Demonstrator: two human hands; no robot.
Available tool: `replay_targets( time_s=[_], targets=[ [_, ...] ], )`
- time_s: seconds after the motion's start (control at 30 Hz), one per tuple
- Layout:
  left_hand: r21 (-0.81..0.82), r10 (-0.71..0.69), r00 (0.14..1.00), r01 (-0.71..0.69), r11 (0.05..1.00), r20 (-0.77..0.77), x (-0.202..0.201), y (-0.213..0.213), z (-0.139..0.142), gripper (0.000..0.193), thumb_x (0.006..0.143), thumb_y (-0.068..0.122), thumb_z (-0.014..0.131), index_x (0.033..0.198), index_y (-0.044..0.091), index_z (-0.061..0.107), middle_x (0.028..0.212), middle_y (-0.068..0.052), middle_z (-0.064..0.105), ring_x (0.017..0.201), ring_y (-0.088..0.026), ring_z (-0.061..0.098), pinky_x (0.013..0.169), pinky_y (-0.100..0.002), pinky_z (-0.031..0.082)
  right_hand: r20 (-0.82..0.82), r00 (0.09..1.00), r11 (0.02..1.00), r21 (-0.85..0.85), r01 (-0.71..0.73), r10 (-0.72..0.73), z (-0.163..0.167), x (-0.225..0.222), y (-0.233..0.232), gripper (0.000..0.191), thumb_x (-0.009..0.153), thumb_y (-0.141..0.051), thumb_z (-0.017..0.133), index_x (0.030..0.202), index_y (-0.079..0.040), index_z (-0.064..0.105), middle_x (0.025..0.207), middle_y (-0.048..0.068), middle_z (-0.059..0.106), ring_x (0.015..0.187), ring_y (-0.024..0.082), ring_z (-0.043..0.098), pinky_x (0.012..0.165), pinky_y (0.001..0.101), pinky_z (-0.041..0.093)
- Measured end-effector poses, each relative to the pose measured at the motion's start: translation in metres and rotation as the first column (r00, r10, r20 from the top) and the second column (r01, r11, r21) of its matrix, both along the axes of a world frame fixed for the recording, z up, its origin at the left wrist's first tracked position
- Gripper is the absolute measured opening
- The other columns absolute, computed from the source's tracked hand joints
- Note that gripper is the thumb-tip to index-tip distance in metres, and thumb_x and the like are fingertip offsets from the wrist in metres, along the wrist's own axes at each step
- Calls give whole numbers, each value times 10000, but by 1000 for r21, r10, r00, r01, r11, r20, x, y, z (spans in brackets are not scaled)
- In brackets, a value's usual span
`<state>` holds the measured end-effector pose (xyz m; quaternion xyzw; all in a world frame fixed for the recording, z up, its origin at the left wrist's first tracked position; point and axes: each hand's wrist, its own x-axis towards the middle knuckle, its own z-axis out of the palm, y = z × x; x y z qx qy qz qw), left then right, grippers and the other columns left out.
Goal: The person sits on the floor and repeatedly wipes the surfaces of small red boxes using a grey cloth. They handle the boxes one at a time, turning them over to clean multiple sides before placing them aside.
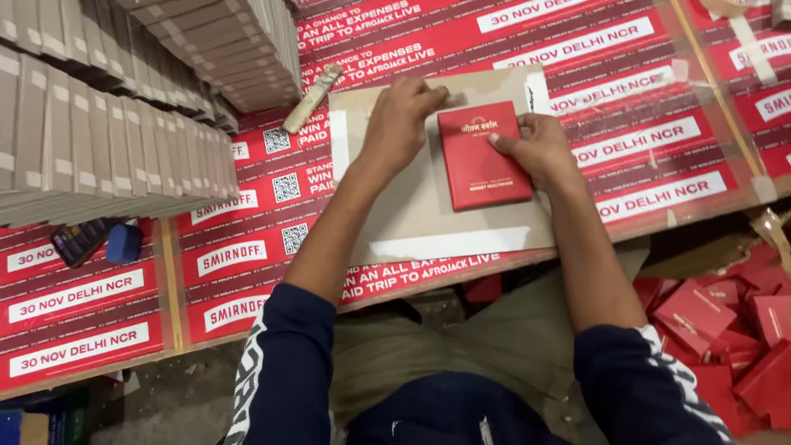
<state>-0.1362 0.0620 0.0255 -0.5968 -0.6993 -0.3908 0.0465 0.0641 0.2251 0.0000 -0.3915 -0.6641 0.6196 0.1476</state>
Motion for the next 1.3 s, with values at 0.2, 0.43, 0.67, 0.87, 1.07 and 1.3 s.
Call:
replay_targets(
  time_s=[0.2,0.43,0.67,0.87,1.07,1.3],
  targets=[
    [2,-12,998,12,1000,-68,5,30,-21,279,887,18,615,1104,115,760,923,-103,593,943,-298,584,797,-441,458,-31,999,997,-70,11,-14,7,-5,-2,331,902,-31,735,1179,108,618,1001,181,753,816,196,752,691,304,642],
    [13,16,980,-14,1000,-200,28,3,-44,282,902,19,608,1163,105,670,980,-83,552,993,-282,550,879,-421,414,-144,988,998,-16,61,-63,0,0,-9,292,917,-6,735,1145,133,617,978,192,764,804,185,758,678,293,636],
    [-93,-185,982,182,979,-31,108,-81,-32,157,927,141,642,1075,173,684,971,-43,598,973,-262,594,827,-442,420,-186,980,997,-38,60,-66,0,-2,-10,268,922,-1,727,1139,123,630,982,191,768,810,181,765,695,290,647],
    [-170,-67,995,53,984,-78,93,-73,-19,256,919,115,635,1166,134,700,920,-99,568,904,-299,561,794,-464,425,-185,982,999,-24,40,-44,-7,1,-5,268,931,1,724,1149,127,630,1001,186,766,829,186,762,721,301,646],
    [20,82,978,-80,997,-190,56,-12,-28,275,916,119,613,1186,164,641,994,-101,553,994,-304,560,824,-452,435,-147,988,988,-153,28,-51,-13,4,3,262,941,-11,696,1164,114,639,1005,184,761,840,193,755,745,310,642],
    [-152,-182,983,184,971,28,129,-70,-8,186,902,162,629,1006,243,761,937,-108,559,918,-335,552,803,-440,442,-16,979,972,-116,-205,204,-11,-4,15,391,933,-26,668,1301,94,623,1064,121,771,877,146,734,773,263,616]
  ],
)
